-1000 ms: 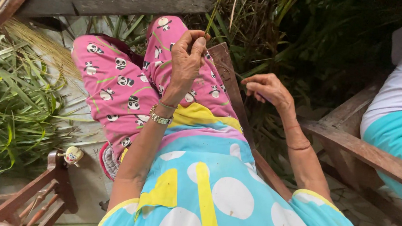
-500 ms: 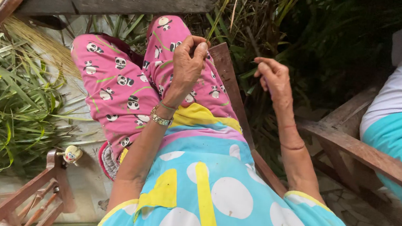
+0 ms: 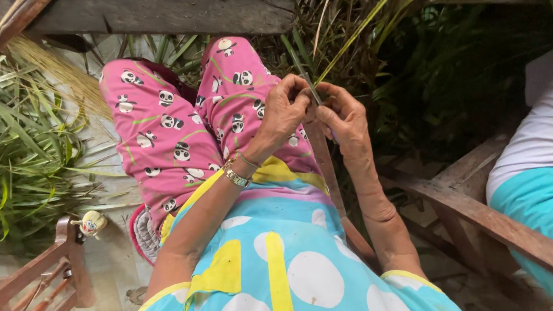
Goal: Stripping palm leaves from their midribs using a knife
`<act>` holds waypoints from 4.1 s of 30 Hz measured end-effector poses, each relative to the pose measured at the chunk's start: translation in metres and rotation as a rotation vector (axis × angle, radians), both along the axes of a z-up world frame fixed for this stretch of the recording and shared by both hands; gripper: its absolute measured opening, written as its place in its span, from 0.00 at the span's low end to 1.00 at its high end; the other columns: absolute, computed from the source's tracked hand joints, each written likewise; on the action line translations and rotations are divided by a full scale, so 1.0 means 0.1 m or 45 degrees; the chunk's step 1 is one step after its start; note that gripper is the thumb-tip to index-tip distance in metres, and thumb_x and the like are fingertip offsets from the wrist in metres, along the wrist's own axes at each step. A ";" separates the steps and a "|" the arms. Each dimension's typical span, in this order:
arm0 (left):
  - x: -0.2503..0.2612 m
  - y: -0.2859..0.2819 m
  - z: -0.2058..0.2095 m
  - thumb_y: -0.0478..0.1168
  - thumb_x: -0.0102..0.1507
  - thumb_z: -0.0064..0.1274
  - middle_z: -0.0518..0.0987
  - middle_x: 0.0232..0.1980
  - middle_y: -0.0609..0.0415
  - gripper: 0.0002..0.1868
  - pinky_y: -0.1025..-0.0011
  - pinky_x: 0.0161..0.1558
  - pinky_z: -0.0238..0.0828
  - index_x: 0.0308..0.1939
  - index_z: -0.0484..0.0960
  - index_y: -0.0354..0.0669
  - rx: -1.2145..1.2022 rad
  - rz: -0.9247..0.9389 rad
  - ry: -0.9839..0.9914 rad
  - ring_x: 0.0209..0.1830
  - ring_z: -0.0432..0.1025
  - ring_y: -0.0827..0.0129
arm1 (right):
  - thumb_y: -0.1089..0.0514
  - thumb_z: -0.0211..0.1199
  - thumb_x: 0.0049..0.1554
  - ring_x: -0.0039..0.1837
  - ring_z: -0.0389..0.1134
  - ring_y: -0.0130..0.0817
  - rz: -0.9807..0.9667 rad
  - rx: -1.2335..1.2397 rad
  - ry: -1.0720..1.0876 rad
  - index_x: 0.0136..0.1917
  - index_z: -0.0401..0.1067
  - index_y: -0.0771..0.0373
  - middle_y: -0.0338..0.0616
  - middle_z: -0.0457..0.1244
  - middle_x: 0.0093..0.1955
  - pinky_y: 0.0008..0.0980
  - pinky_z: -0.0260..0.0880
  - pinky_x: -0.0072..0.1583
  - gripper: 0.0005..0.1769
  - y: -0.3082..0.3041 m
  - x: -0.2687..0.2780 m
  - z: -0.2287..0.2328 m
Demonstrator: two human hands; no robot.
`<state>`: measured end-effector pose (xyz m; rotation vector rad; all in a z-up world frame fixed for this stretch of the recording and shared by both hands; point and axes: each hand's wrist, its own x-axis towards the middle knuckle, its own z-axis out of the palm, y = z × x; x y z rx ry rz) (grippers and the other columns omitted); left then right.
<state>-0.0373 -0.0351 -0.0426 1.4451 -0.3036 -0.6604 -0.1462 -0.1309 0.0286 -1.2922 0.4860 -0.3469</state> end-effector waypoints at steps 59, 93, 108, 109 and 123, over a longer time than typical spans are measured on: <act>-0.12 0.37 0.38 0.38 0.62 0.57 0.81 0.32 0.52 0.02 0.67 0.33 0.71 0.39 0.83 0.48 0.200 -0.219 -0.231 0.32 0.75 0.63 | 0.62 0.65 0.62 0.25 0.61 0.33 -0.526 0.317 -0.217 0.62 0.74 0.64 0.51 0.63 0.35 0.30 0.61 0.23 0.15 -0.46 0.31 -0.48; -0.08 2.05 0.84 0.36 0.65 0.52 0.68 0.29 0.61 0.05 0.76 0.31 0.59 0.34 0.76 0.45 0.265 -0.395 0.075 0.29 0.61 0.77 | 0.58 0.68 0.59 0.27 0.58 0.28 -0.622 0.493 -0.362 0.59 0.73 0.66 0.42 0.64 0.38 0.27 0.53 0.26 0.17 -1.02 0.41 -0.49; 0.06 3.02 0.36 0.35 0.64 0.56 0.77 0.35 0.56 0.03 0.76 0.38 0.63 0.37 0.80 0.38 0.290 -0.374 0.285 0.35 0.67 0.74 | 0.58 0.66 0.61 0.27 0.59 0.29 -0.700 0.530 -0.352 0.58 0.74 0.64 0.41 0.64 0.38 0.27 0.55 0.25 0.14 -1.18 0.29 -0.58; 0.09 3.02 0.45 0.35 0.64 0.56 0.77 0.35 0.56 0.03 0.76 0.38 0.63 0.37 0.80 0.38 0.292 -0.375 0.284 0.35 0.67 0.74 | 0.58 0.66 0.61 0.27 0.59 0.29 -0.702 0.532 -0.353 0.58 0.74 0.64 0.41 0.64 0.38 0.27 0.55 0.25 0.14 -1.18 0.28 -0.57; 0.44 3.50 0.38 0.39 0.61 0.61 0.75 0.28 0.56 0.08 0.75 0.29 0.65 0.35 0.81 0.37 0.309 -0.338 0.404 0.27 0.67 0.75 | 0.58 0.67 0.60 0.26 0.59 0.30 -0.740 0.506 -0.312 0.57 0.74 0.64 0.43 0.64 0.38 0.29 0.55 0.25 0.14 -1.20 0.21 -0.63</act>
